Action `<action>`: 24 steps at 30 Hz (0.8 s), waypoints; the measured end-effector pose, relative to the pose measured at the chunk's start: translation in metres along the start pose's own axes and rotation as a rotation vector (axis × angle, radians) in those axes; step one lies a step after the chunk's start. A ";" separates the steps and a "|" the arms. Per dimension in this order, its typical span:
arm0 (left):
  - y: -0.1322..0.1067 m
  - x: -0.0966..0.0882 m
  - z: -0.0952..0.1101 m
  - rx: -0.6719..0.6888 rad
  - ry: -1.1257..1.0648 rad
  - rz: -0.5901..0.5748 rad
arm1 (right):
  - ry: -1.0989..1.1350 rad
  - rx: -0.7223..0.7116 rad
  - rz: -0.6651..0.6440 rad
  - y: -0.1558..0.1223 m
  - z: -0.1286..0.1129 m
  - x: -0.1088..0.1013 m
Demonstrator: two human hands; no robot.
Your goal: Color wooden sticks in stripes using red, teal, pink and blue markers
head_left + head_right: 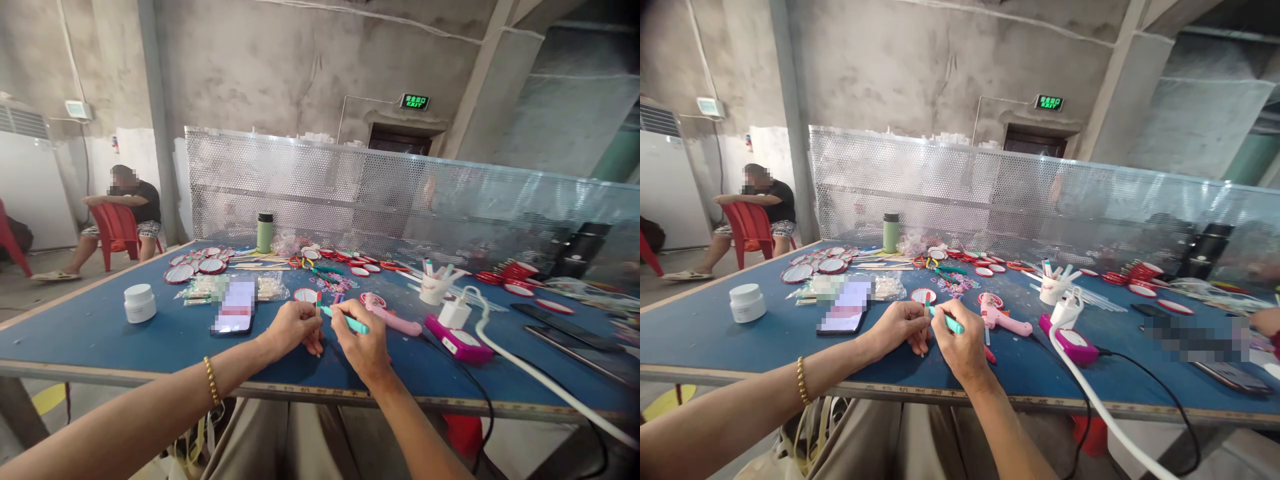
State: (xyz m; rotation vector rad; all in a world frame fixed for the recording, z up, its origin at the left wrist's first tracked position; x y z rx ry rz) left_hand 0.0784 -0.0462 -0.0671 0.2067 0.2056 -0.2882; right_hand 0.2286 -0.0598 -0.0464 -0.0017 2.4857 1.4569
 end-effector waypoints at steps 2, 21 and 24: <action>0.000 0.000 0.000 0.000 -0.002 0.003 | 0.004 0.002 0.002 0.000 0.000 0.000; -0.001 0.001 -0.001 0.006 0.001 0.002 | -0.005 -0.019 -0.039 0.002 -0.003 0.000; -0.001 0.000 0.000 0.004 0.000 0.003 | -0.003 -0.015 -0.042 0.002 -0.004 0.000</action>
Point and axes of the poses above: each hand's wrist, its own y-axis towards the middle knuckle, its own x-axis out of the palm, z = x × y, the point moved 1 cm from there along y, towards the middle knuckle, and after that the axes turned 13 degrees about y, right-handed, at the moved point
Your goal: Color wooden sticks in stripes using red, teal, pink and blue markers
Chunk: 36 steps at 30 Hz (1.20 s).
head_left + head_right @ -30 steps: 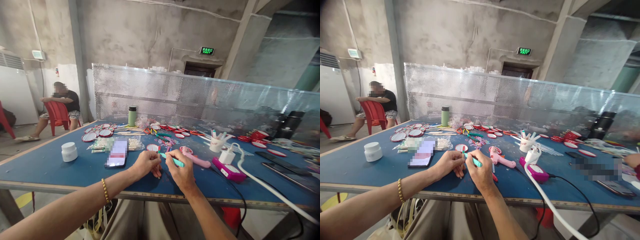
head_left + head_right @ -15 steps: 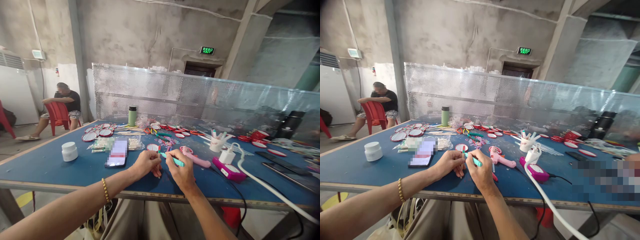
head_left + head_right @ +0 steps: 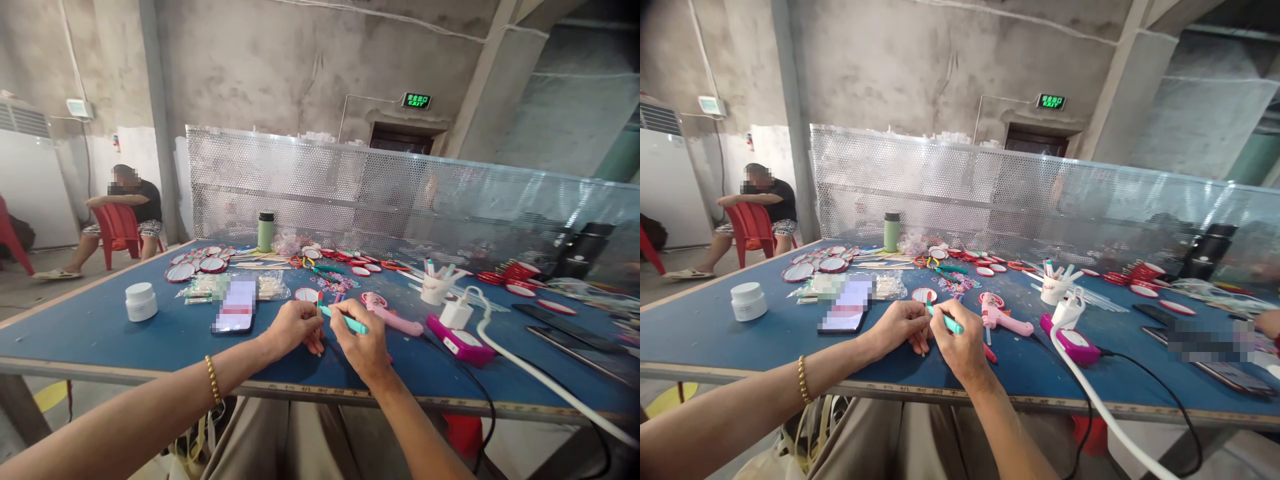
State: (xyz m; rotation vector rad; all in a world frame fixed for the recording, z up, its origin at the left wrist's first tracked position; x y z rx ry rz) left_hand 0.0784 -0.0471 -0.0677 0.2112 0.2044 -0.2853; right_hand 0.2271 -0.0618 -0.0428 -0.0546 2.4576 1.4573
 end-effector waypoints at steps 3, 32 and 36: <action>0.000 0.000 0.000 -0.002 0.000 0.001 | 0.006 -0.010 -0.001 0.000 -0.001 0.000; 0.003 -0.001 -0.003 0.001 -0.005 -0.010 | 0.025 0.037 -0.002 -0.001 0.002 0.000; 0.002 0.000 -0.003 0.007 -0.003 -0.009 | 0.045 0.073 0.015 -0.002 0.002 0.001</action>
Point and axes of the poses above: each hand's wrist, its own y-axis towards the middle knuckle, its own x-axis out of the palm, z = x × y, the point moved 1 cm from there along y, towards the middle knuckle, and after that the axes turned 13 degrees about y, right-handed, at the moved point
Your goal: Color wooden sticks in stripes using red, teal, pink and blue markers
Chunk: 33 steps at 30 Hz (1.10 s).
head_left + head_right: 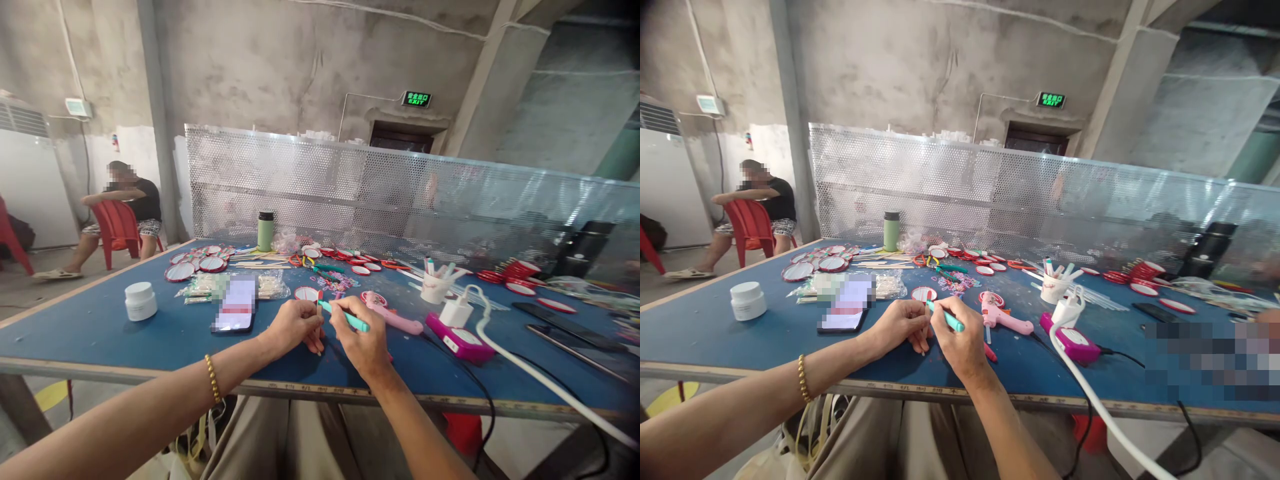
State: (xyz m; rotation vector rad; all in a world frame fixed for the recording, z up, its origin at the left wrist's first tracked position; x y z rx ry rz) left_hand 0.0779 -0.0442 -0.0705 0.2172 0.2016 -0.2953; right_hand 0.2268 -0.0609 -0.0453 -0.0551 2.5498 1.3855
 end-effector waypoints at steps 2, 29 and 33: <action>0.000 0.000 0.000 0.000 0.001 0.002 | 0.006 0.015 0.003 0.000 0.000 0.000; -0.001 0.000 0.001 -0.002 0.012 0.002 | -0.033 -0.075 0.001 0.000 0.000 -0.002; -0.001 0.000 0.001 -0.004 0.012 0.008 | -0.019 -0.067 0.014 0.000 0.000 -0.002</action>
Point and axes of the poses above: each hand's wrist, its own y-axis towards the middle knuckle, its own x-axis out of the palm, z = x × y, the point moved 1 cm from there along y, towards the middle knuckle, and after that the axes turned 13 degrees about y, right-handed, at the moved point
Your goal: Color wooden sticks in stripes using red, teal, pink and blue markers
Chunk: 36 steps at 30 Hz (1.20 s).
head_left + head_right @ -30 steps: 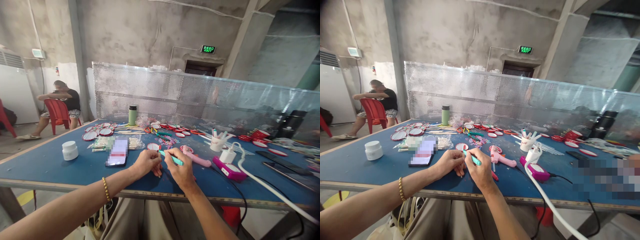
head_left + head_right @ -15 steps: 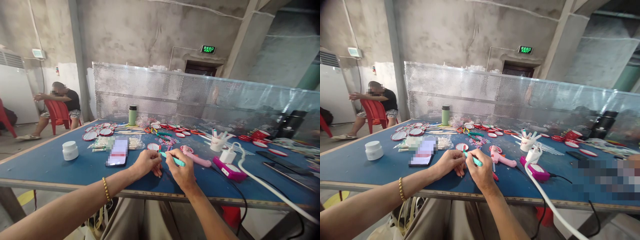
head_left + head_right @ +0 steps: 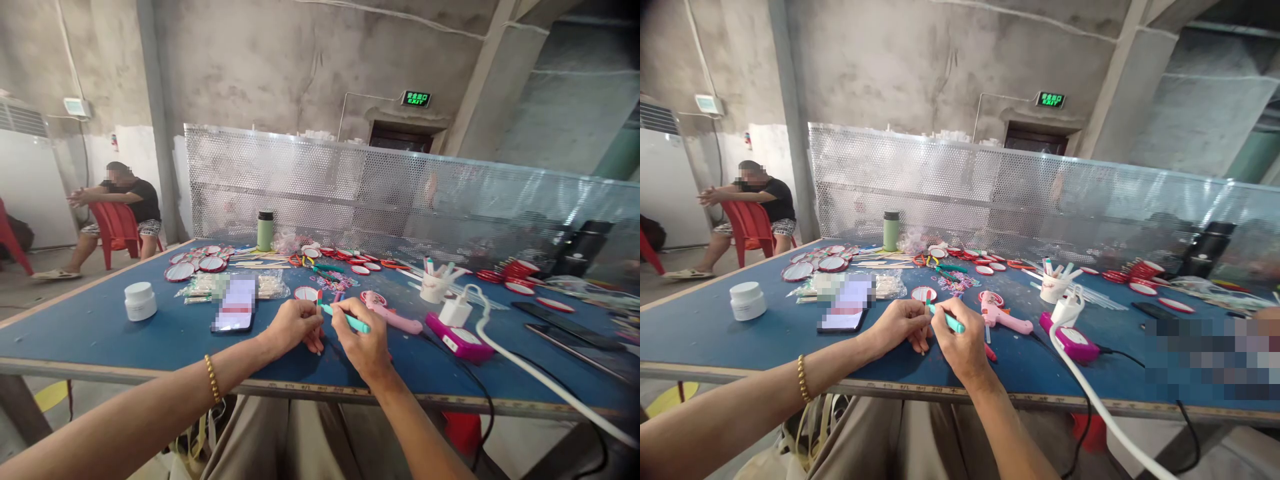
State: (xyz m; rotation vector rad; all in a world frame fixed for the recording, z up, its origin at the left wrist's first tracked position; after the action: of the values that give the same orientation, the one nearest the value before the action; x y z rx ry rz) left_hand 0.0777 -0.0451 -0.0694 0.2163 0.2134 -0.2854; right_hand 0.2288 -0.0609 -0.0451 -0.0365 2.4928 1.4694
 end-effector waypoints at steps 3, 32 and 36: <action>0.001 0.000 0.000 0.000 -0.001 -0.004 | -0.003 -0.004 -0.011 0.000 0.001 0.000; 0.000 0.000 0.001 -0.010 -0.007 -0.003 | -0.040 -0.008 0.012 0.000 0.001 0.000; 0.001 0.000 0.000 -0.012 -0.010 -0.006 | -0.023 -0.011 -0.010 0.000 0.000 0.000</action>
State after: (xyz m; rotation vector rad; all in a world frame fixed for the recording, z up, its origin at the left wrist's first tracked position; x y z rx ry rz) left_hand 0.0777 -0.0444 -0.0691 0.2026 0.2053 -0.2912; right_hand 0.2285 -0.0607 -0.0452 -0.0341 2.4626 1.4713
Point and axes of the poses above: each hand's wrist, its own y-axis towards the middle knuckle, its own x-axis out of the palm, z = x × y, the point moved 1 cm from there along y, towards the middle knuckle, and after that the axes turned 13 degrees about y, right-handed, at the moved point
